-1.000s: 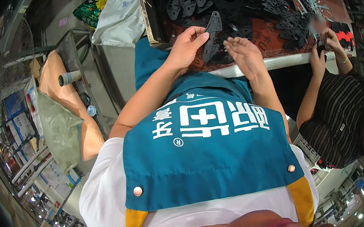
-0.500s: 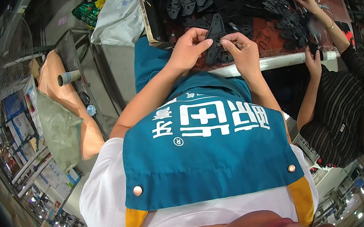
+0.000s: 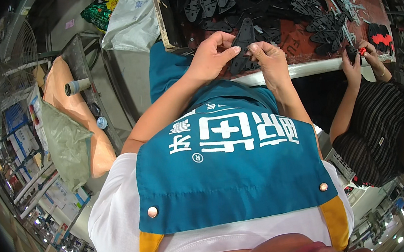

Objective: The person repeatedly picks up small black plastic components and metal fasteners from a table, aligns them, and presses them together by hand. A coworker across the table performs a similar assembly task with red and black parts. The camera wearer continues this repetitive assembly throughout the clip.

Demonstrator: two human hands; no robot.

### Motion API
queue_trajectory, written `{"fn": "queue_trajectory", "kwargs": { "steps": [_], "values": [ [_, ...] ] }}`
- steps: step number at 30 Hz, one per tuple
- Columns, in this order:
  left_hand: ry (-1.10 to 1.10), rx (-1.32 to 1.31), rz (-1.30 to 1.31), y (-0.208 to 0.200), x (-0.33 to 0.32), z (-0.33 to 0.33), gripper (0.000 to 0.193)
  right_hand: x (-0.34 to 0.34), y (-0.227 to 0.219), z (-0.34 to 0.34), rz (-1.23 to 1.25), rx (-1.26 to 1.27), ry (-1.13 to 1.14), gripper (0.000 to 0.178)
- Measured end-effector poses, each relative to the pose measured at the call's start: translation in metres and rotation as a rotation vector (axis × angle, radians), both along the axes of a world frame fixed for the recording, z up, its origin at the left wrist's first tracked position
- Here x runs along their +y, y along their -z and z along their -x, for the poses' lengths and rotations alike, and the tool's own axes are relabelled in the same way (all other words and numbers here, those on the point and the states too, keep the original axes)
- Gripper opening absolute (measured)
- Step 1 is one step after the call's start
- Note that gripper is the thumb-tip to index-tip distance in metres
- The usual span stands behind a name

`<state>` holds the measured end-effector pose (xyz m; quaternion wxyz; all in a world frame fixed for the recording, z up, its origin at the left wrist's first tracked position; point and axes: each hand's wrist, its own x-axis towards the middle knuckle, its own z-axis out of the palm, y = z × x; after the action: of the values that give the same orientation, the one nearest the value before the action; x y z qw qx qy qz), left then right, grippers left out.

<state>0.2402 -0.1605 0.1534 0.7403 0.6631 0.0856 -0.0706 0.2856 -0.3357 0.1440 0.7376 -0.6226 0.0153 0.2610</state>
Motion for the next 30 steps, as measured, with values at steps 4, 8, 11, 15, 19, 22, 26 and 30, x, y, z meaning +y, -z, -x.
{"fn": "queue_trajectory", "kwargs": {
  "steps": [4,8,11,15,19,22,26,30],
  "values": [
    [0.007,-0.007,-0.056,-0.001,-0.003,0.002,0.023,0.002,-0.004,0.005,0.087,-0.083,-0.002,0.019],
    [0.028,-0.030,-0.284,0.003,-0.007,0.004,0.025,0.004,0.010,0.011,0.158,-0.133,0.020,0.020],
    [0.049,-0.031,-0.142,0.026,-0.010,0.004,0.034,-0.008,0.016,0.006,0.196,-0.253,-0.038,0.019],
    [-0.008,0.014,-0.087,0.020,-0.015,0.001,0.048,-0.071,0.029,-0.058,0.725,-0.507,0.224,0.025],
    [-0.022,0.124,0.035,0.016,-0.001,-0.005,0.049,-0.109,0.034,-0.084,1.285,-0.936,0.252,0.027],
    [-0.063,0.130,0.090,0.024,0.003,-0.003,0.045,-0.078,0.018,-0.079,1.075,-1.152,-0.091,0.033],
    [-0.043,0.147,0.058,0.024,0.000,0.000,0.037,-0.042,0.030,-0.060,1.064,-1.263,-0.399,0.036],
    [0.004,0.185,0.064,0.024,0.006,0.002,0.036,-0.037,0.031,-0.061,1.011,-1.328,-0.289,0.030]
  ]
}}
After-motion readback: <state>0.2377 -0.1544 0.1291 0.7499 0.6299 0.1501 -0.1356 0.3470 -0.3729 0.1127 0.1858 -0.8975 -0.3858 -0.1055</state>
